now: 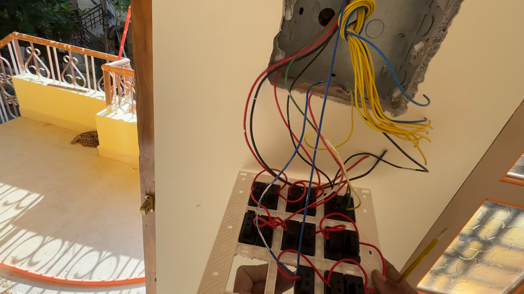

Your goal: The person connects electrical wires to switches on a faceplate using a screwdriver and pliers, then positions the faceplate over the wall-mounted junction box.

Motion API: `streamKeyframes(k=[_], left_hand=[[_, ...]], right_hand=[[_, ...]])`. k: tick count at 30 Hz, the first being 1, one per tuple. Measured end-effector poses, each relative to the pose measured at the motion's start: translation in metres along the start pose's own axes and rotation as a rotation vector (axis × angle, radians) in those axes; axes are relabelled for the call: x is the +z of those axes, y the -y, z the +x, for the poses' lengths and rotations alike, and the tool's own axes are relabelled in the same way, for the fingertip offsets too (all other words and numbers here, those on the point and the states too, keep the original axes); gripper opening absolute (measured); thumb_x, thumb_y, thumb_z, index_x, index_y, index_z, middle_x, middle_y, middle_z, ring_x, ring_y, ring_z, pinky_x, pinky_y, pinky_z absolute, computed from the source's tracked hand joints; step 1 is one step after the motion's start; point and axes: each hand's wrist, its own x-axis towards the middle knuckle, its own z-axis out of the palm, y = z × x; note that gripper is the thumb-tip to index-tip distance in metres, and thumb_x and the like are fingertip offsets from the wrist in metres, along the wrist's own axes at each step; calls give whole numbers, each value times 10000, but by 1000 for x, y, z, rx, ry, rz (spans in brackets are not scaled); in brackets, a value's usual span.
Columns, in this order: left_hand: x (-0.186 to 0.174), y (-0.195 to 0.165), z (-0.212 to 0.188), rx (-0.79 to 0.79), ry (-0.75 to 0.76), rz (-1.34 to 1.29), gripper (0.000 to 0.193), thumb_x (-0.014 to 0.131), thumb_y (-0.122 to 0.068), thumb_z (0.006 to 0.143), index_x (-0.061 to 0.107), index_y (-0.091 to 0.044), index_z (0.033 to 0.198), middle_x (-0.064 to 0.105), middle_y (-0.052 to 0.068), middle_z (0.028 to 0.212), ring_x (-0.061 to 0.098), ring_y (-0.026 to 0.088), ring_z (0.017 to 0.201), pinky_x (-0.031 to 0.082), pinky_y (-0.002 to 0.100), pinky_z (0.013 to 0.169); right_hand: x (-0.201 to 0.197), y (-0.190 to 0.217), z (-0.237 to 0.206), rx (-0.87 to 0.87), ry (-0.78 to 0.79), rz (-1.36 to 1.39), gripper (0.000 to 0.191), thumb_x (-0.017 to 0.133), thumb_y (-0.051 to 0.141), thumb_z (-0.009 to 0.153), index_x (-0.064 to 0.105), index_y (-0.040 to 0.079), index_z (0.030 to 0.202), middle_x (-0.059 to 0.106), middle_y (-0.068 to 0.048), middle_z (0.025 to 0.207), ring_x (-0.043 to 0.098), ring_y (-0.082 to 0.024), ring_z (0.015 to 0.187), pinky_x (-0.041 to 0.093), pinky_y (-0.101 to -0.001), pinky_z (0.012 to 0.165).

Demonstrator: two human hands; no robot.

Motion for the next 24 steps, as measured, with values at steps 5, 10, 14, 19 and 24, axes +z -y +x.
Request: streamKeyframes(k=[5,10,14,19,24], left_hand=[[-16,2,18,180,237,-64,620,824,-208,809,500,48,1272,690,231,1093,725,225,867,632,377,676],[-31,-15,40,122,283,-149,705,836,-215,810,478,60,1350,716,244,1184,748,228,885,625,355,623],[-36,-22,47,42,289,-105,732,794,-200,817,469,42,1427,757,200,1135,753,199,867,607,323,579],[-39,-11,52,60,234,-88,722,806,-205,832,495,75,1419,768,169,1029,727,168,827,604,305,613],[-51,18,43,46,93,0,534,823,-221,823,678,111,1217,782,172,866,697,168,699,575,307,565]], right_hand=[[-6,-15,15,-159,312,138,364,615,88,930,558,-140,1209,670,-87,933,660,-144,823,551,-301,734],[1,-39,26,-143,224,-162,416,634,198,952,593,-23,1302,586,3,797,458,-51,609,378,-221,544],[5,-50,24,-221,253,-131,467,651,286,954,638,-15,1310,577,38,731,361,-30,493,264,-244,401],[2,-62,20,-96,149,-287,495,559,435,1054,652,-50,1023,478,8,614,334,-67,450,263,-266,386],[-9,-73,4,-31,201,-25,624,440,590,1013,583,-9,914,545,-40,607,421,-111,435,302,-293,355]])
